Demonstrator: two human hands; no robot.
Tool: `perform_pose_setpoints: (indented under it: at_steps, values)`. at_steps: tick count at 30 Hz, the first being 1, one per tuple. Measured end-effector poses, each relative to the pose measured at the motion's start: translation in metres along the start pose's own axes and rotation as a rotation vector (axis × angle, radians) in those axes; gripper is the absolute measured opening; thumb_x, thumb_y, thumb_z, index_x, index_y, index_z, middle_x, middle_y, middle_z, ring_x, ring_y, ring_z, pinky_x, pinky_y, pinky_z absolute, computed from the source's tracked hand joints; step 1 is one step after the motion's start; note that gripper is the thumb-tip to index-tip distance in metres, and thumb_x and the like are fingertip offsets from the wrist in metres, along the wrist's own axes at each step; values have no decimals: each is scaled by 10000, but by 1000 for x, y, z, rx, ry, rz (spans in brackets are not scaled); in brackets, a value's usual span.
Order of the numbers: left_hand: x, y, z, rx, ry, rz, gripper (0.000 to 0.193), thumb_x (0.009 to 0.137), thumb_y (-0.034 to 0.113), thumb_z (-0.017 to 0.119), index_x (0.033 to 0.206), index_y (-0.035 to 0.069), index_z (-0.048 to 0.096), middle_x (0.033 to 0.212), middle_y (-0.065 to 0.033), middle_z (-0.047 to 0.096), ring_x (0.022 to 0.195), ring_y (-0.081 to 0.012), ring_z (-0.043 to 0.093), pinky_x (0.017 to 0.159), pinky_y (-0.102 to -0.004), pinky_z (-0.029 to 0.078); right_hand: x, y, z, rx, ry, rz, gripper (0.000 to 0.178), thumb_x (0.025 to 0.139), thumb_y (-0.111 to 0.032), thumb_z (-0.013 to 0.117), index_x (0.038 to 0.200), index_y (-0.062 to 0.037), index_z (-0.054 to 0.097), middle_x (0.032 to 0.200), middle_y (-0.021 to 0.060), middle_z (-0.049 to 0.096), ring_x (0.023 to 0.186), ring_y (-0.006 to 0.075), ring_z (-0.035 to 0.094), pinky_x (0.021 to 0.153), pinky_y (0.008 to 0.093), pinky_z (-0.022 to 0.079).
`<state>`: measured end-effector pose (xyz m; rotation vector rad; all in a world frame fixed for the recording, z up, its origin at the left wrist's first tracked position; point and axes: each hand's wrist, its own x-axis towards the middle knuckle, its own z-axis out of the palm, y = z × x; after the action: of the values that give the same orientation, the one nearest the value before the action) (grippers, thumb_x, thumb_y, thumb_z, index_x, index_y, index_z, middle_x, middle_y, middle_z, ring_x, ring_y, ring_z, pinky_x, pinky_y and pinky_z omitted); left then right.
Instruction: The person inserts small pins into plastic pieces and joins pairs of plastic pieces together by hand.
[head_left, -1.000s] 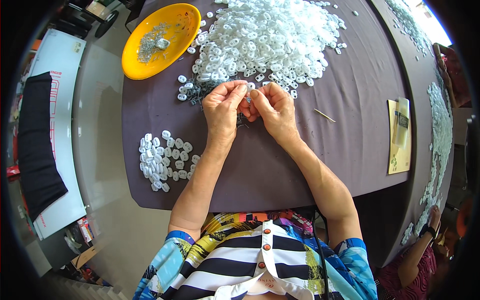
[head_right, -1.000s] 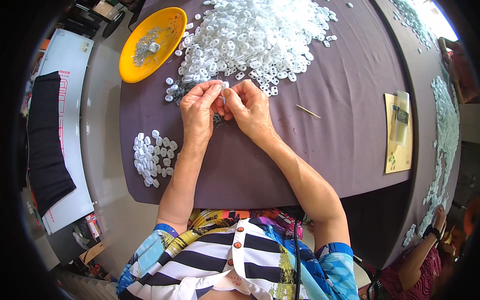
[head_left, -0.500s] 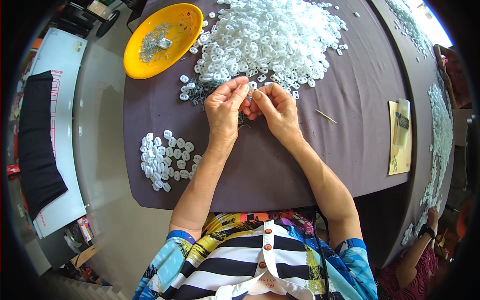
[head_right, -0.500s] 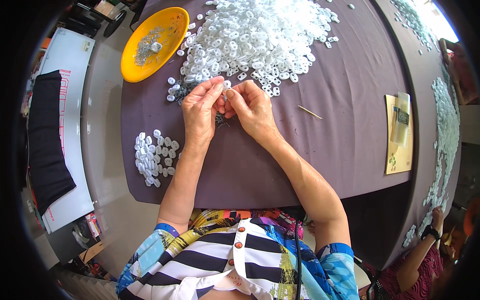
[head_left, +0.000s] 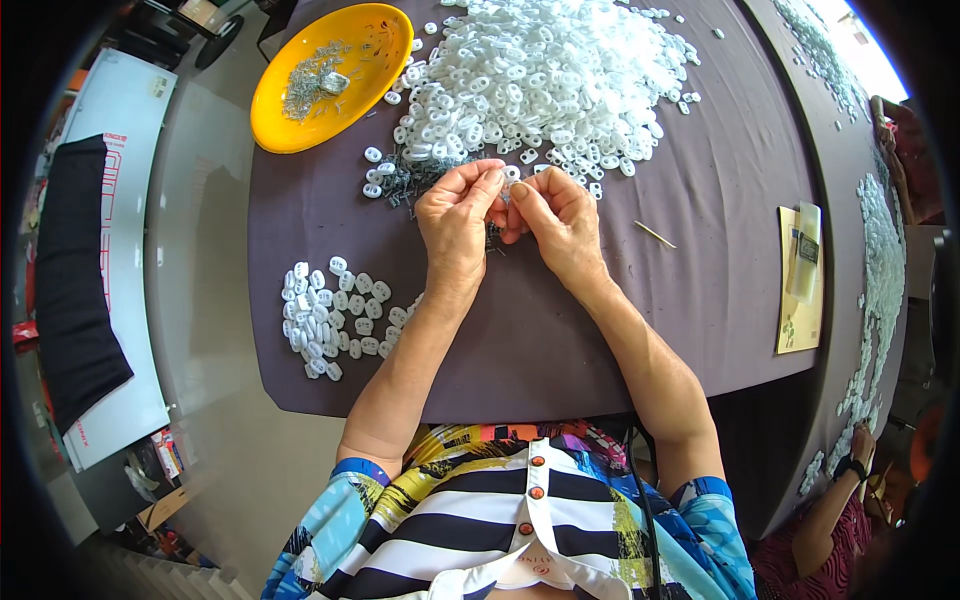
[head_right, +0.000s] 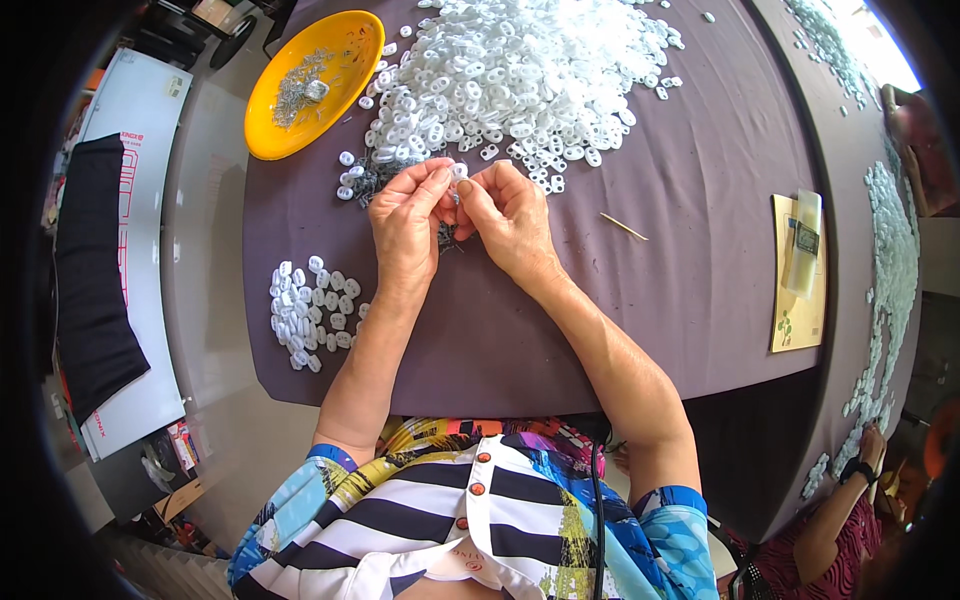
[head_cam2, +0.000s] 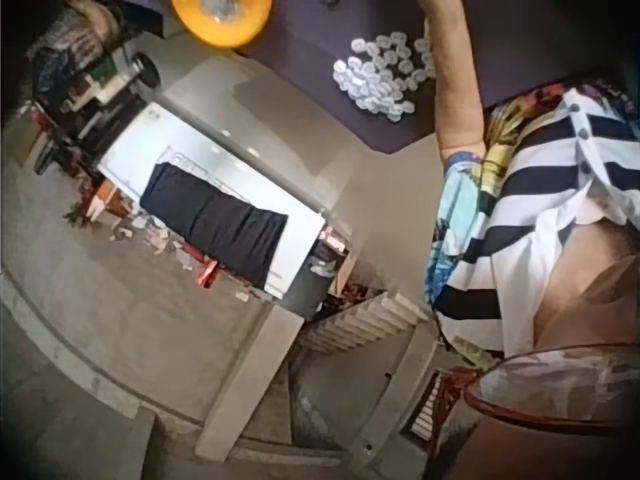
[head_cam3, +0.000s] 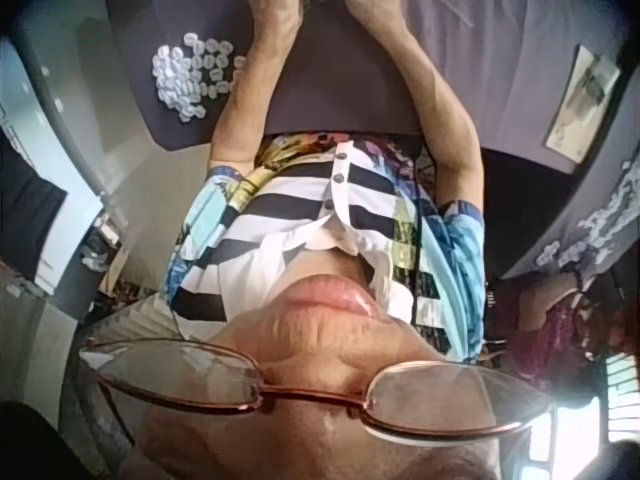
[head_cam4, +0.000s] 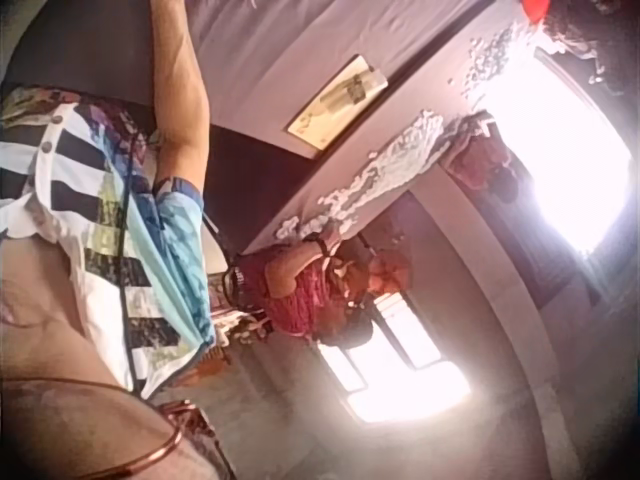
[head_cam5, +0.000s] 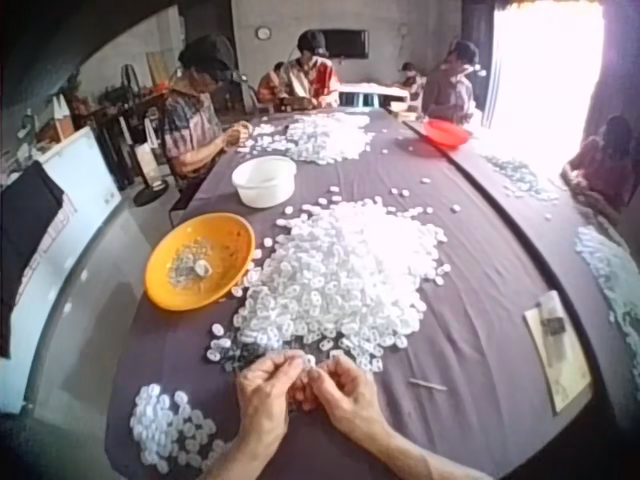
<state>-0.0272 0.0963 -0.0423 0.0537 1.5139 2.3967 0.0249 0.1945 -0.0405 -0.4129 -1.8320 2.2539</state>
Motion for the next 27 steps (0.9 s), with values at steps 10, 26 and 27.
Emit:
perform_pose_setpoints:
  at_steps: [10,26,27]
  values:
    - [0,-2,1,-18,11,-29,120,811,31,564,899,-48,585,682,-49,574,537,-79,508,490,-183,420,0,1,-2,45,13,3,176,856,-128,529,731,-14,481,616,49,552,510,99,531,489,219,444]
    - [1,1,-2,-22,10,-98,106,814,47,564,881,-33,583,683,-62,585,525,-94,522,488,-198,437,0,4,-1,70,39,-21,200,840,-155,551,731,2,487,600,45,563,496,83,540,462,211,448]
    - [1,1,-2,-34,16,-114,106,813,51,567,878,-30,583,683,-62,587,524,-93,524,487,-199,438,0,4,-1,70,37,-20,200,840,-155,551,731,2,487,600,45,563,496,83,540,462,211,448]
